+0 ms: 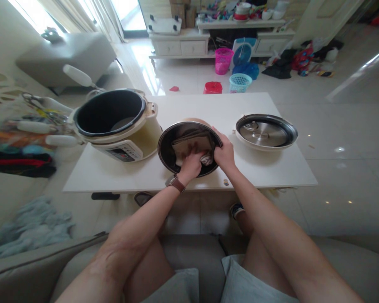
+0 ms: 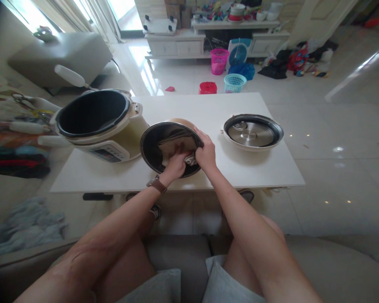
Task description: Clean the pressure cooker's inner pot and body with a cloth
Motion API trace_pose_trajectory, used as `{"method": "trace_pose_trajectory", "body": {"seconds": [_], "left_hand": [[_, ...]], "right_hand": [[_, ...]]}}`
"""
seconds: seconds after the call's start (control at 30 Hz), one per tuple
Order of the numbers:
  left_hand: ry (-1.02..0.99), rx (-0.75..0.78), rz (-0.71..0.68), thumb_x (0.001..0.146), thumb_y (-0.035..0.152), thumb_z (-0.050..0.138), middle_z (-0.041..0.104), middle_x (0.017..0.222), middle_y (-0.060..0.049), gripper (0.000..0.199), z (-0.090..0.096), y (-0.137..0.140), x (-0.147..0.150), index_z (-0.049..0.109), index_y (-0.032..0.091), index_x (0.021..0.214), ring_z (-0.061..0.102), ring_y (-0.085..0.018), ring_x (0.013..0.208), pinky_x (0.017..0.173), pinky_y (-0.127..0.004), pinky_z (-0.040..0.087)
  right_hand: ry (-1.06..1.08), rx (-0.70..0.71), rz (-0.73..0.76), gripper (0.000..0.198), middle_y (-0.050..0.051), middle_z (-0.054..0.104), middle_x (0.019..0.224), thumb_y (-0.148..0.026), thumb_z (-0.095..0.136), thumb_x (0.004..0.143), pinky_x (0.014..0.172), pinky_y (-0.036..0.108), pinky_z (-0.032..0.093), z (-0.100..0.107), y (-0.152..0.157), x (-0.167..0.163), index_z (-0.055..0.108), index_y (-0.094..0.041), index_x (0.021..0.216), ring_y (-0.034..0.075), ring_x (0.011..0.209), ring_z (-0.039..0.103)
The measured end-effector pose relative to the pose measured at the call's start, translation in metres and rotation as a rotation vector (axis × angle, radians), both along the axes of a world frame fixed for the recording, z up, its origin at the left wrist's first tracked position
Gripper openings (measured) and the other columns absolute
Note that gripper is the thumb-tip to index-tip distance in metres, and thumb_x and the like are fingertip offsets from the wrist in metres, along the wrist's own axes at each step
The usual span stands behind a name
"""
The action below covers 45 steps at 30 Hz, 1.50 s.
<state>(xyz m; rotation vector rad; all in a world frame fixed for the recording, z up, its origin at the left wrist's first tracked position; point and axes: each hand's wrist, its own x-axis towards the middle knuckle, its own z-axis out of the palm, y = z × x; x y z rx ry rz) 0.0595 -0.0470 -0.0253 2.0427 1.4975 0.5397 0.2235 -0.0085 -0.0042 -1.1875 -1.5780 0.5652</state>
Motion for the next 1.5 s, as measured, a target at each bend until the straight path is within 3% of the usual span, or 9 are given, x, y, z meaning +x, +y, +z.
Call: {"method": "trace_pose_trajectory", "body": {"seconds": [0.17,0.33,0.5,0.63,0.8,0.93,1.17,1.37,1.5], "left_hand": [[-0.096,-0.098,-0.177,0.09,0.005,0.042,0.073,0.142,-0.008,0.057,0.01,0.005,0.004,0.074,0.022,0.134,0.064,-0.026,0.136,0.121,-0.044,0.046],[-0.016,-0.254,-0.365,0.084,0.002,0.043,0.077,0.136,-0.002,0.058,0.035,0.008,-0.009,0.079,0.023,0.124,0.067,-0.02,0.131,0.117,-0.03,0.048],[0.202,-0.15,-0.373,0.083,0.004,0.046,0.072,0.139,-0.009,0.053,0.037,0.0,-0.013,0.08,0.023,0.119,0.066,-0.028,0.133,0.121,-0.044,0.044],[0.21,-0.095,-0.335,0.087,0.005,0.042,0.068,0.142,-0.01,0.058,0.03,-0.008,-0.008,0.075,0.026,0.129,0.061,-0.031,0.139,0.126,-0.057,0.035],[0.112,-0.107,-0.317,0.088,0.005,0.04,0.068,0.141,-0.01,0.06,0.025,-0.011,-0.008,0.072,0.027,0.134,0.061,-0.03,0.139,0.128,-0.057,0.033],[-0.004,-0.098,-0.261,0.084,0.003,0.041,0.069,0.142,-0.012,0.065,0.023,-0.007,-0.01,0.068,0.021,0.14,0.061,-0.028,0.139,0.125,-0.051,0.04],[-0.215,-0.016,-0.04,0.088,0.003,0.039,0.065,0.151,-0.011,0.068,0.008,-0.006,0.001,0.054,0.02,0.153,0.058,-0.022,0.144,0.124,-0.042,0.043],[-0.06,-0.043,-0.168,0.093,0.007,0.039,0.056,0.159,-0.016,0.07,0.003,-0.026,0.015,0.046,0.021,0.161,0.052,-0.03,0.148,0.125,-0.056,0.039],[0.037,-0.068,-0.264,0.094,0.004,0.037,0.055,0.16,-0.013,0.072,0.01,-0.029,0.013,0.048,0.025,0.162,0.053,-0.028,0.146,0.124,-0.047,0.041]], "right_hand": [[0.025,-0.006,-0.038,0.073,0.001,0.075,0.142,-0.008,0.049,0.07,0.129,0.05,0.043,-0.003,0.005,0.008,0.074,-0.025,0.137,0.024,0.138,0.065],[-0.019,0.023,-0.074,0.069,0.003,0.079,0.134,-0.008,0.049,0.07,0.125,0.049,0.048,0.004,0.009,0.022,0.077,-0.023,0.131,0.025,0.131,0.069],[-0.068,0.011,-0.065,0.067,0.004,0.077,0.136,-0.01,0.052,0.073,0.127,0.052,0.045,0.018,0.01,0.032,0.076,-0.024,0.133,0.027,0.134,0.067],[-0.074,-0.011,-0.075,0.063,0.006,0.075,0.139,-0.014,0.057,0.075,0.127,0.055,0.043,0.017,0.017,0.039,0.074,-0.024,0.135,0.029,0.137,0.066],[0.031,-0.106,-0.08,0.062,0.013,0.076,0.136,-0.018,0.063,0.074,0.115,0.056,0.055,0.003,0.027,0.046,0.071,-0.02,0.136,0.033,0.126,0.072],[0.083,-0.161,-0.092,0.065,0.014,0.076,0.134,-0.016,0.062,0.072,0.111,0.057,0.057,-0.004,0.028,0.045,0.068,-0.02,0.136,0.033,0.123,0.073],[0.023,-0.112,-0.031,0.053,0.003,0.079,0.131,-0.016,0.051,0.077,0.123,0.051,0.048,-0.006,0.017,0.022,0.075,-0.023,0.124,0.027,0.128,0.068],[0.003,-0.088,0.002,0.057,0.001,0.078,0.135,-0.013,0.051,0.075,0.127,0.051,0.044,0.0,0.013,0.016,0.077,-0.023,0.125,0.027,0.133,0.067],[-0.036,-0.057,0.022,0.059,0.001,0.077,0.137,-0.011,0.052,0.076,0.128,0.05,0.044,0.016,0.012,0.025,0.077,-0.024,0.128,0.027,0.135,0.067]]}}
